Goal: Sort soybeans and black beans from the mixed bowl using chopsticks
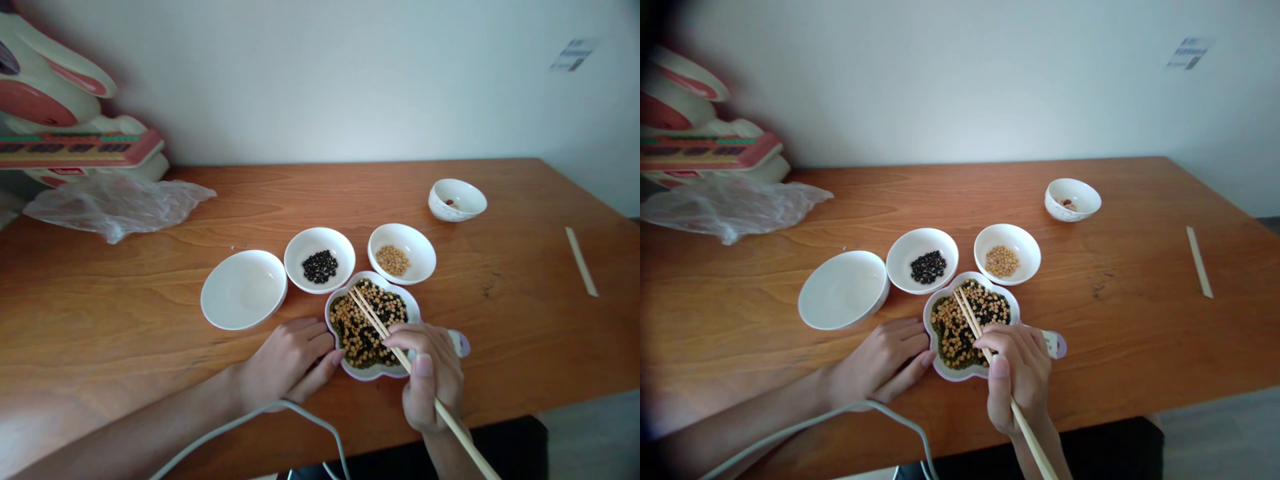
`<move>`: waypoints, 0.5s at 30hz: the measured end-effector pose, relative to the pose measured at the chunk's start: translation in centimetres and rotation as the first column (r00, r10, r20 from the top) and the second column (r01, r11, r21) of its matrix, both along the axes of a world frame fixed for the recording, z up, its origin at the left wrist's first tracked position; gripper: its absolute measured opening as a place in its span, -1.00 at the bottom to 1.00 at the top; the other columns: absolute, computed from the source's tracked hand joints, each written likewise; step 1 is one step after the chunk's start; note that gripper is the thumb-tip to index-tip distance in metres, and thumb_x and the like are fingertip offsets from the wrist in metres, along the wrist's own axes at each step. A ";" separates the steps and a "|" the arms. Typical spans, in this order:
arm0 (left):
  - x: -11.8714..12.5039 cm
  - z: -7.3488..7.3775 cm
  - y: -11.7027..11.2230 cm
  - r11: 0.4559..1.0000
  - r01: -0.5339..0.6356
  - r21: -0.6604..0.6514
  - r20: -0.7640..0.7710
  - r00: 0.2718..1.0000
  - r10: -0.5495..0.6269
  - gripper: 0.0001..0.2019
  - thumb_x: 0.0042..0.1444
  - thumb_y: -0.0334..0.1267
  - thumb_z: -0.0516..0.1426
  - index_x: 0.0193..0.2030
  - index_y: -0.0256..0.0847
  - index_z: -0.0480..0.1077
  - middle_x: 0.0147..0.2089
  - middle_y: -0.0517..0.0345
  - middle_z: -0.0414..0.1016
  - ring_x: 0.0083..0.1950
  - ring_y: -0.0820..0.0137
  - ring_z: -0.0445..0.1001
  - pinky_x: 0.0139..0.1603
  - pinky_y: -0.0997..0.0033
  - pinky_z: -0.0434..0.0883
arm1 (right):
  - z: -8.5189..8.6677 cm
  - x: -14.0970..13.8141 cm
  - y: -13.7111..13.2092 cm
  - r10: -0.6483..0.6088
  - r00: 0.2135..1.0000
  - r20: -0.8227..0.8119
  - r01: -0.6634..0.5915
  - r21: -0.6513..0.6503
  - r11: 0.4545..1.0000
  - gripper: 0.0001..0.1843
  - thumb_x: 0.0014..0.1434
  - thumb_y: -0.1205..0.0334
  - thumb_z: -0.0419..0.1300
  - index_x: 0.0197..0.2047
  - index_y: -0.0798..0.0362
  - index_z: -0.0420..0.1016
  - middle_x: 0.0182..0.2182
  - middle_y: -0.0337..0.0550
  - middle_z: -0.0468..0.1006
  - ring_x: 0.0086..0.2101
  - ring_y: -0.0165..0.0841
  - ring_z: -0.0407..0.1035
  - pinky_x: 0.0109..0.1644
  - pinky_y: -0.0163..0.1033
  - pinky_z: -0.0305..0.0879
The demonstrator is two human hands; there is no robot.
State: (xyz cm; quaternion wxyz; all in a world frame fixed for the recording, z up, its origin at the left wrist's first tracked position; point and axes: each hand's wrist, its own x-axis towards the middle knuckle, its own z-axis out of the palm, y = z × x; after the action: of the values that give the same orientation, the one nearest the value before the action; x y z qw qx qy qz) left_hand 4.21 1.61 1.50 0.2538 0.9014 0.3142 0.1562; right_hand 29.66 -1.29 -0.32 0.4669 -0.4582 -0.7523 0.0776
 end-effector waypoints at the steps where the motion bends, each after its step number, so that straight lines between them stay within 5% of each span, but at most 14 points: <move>1: 0.0 0.0 0.0 1.000 0.000 -0.001 0.005 1.000 0.000 -0.69 0.52 -0.26 -0.09 -0.22 -0.20 0.38 -0.24 0.08 0.54 -0.24 0.33 0.43 -0.15 0.31 0.37 | 0.0 0.0 0.0 -0.002 1.000 -0.005 0.002 -0.002 1.000 -0.63 0.42 0.34 -0.10 -0.15 0.01 0.55 -0.23 -0.12 0.69 -0.19 -0.25 0.55 -0.05 -0.04 0.25; 7: -0.1 -0.1 0.0 0.998 -0.019 -0.056 0.014 1.000 0.020 -0.71 0.52 -0.28 -0.08 -0.19 -0.20 0.40 -0.21 0.08 0.55 -0.20 0.34 0.48 -0.12 0.33 0.39 | 0.0 -0.3 -0.3 -0.024 0.996 -0.089 0.022 -0.026 0.999 -0.61 0.42 0.37 -0.11 -0.17 0.01 0.55 -0.23 -0.13 0.68 -0.20 -0.27 0.53 -0.04 -0.04 0.26; 15: 0.1 0.3 0.0 0.998 -0.022 -0.050 0.004 1.000 0.023 -0.71 0.52 -0.29 -0.07 -0.21 -0.21 0.39 -0.22 0.07 0.53 -0.22 0.35 0.46 -0.13 0.33 0.40 | -0.5 -0.4 -0.1 -0.037 0.992 -0.123 0.041 0.029 0.999 -0.55 0.49 0.17 -0.17 -0.19 0.01 0.54 -0.27 -0.10 0.65 -0.23 -0.23 0.53 -0.10 -0.03 0.29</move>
State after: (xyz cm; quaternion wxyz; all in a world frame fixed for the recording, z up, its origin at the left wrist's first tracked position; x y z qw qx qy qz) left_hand 4.28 1.63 1.83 0.2752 0.8908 0.3276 0.1532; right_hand 29.31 -1.42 -0.82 0.5208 -0.4599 -0.7142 0.0843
